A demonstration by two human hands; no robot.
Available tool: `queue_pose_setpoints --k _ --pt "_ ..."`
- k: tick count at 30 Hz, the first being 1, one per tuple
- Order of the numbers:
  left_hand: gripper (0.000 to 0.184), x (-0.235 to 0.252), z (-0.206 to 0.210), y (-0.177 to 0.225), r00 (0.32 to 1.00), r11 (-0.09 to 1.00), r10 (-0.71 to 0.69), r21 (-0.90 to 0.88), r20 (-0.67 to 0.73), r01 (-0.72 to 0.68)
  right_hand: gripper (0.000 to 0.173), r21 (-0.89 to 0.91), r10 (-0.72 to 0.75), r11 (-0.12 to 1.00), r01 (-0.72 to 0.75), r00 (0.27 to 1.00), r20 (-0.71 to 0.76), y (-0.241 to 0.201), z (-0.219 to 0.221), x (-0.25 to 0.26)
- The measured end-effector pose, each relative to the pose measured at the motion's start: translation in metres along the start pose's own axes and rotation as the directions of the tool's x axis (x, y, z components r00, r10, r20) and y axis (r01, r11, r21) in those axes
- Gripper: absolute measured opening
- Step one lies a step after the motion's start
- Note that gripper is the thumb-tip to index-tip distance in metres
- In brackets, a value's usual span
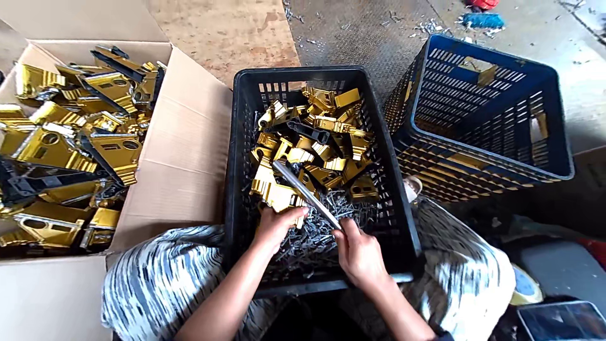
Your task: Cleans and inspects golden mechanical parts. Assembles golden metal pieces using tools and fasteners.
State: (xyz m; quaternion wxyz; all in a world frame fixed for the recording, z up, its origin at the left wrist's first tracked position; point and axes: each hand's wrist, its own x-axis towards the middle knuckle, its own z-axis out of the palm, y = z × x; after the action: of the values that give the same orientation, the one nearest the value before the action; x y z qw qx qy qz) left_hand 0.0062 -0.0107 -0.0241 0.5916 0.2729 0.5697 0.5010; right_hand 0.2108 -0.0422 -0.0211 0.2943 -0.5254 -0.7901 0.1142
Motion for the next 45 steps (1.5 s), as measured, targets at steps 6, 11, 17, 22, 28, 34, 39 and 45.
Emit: queue_pose_setpoints --k 6,11,17,22,28,34,39,45 --pt "0.032 -0.007 -0.004 0.005 0.999 0.999 -0.021 0.025 0.032 0.020 0.036 -0.008 0.054 0.999 -0.054 0.998 0.039 0.003 0.006 -0.002" --pt "0.043 -0.010 -0.006 -0.007 0.869 0.656 0.494 0.638 0.040 -0.403 0.025 0.463 0.346 0.736 -0.494 0.862 0.370 0.011 0.001 0.011" --pt "0.056 -0.009 0.002 -0.015 0.523 -0.020 0.689 0.734 0.502 -0.679 0.026 0.703 0.366 -0.042 -0.710 0.644 0.671 -0.008 0.006 0.030" --pt "0.097 -0.017 -0.021 0.000 0.893 0.956 0.052 0.235 0.447 -0.173 0.024 0.819 0.364 0.016 -0.574 0.766 0.530 -0.001 0.000 0.028" --pt "0.031 -0.024 0.022 -0.021 0.995 0.969 -0.019 -0.243 0.094 0.041 0.029 0.505 0.339 0.767 -0.396 0.918 0.206 -0.003 0.021 0.027" --pt "0.031 -0.012 0.016 -0.020 0.999 0.979 0.031 -0.200 0.027 -0.025 0.038 0.108 0.025 0.994 -0.009 0.987 -0.156 -0.012 0.021 0.012" --pt "0.028 -0.007 0.012 -0.011 0.987 0.963 -0.148 -0.234 -0.062 0.130 0.032 0.105 0.342 0.923 -0.371 0.913 0.223 -0.005 0.020 0.017" --pt "0.039 0.015 -0.052 0.080 0.914 0.916 0.102 -0.322 -0.392 -0.240 0.038 -0.249 0.608 0.787 -0.565 0.640 0.470 0.028 -0.007 0.036"
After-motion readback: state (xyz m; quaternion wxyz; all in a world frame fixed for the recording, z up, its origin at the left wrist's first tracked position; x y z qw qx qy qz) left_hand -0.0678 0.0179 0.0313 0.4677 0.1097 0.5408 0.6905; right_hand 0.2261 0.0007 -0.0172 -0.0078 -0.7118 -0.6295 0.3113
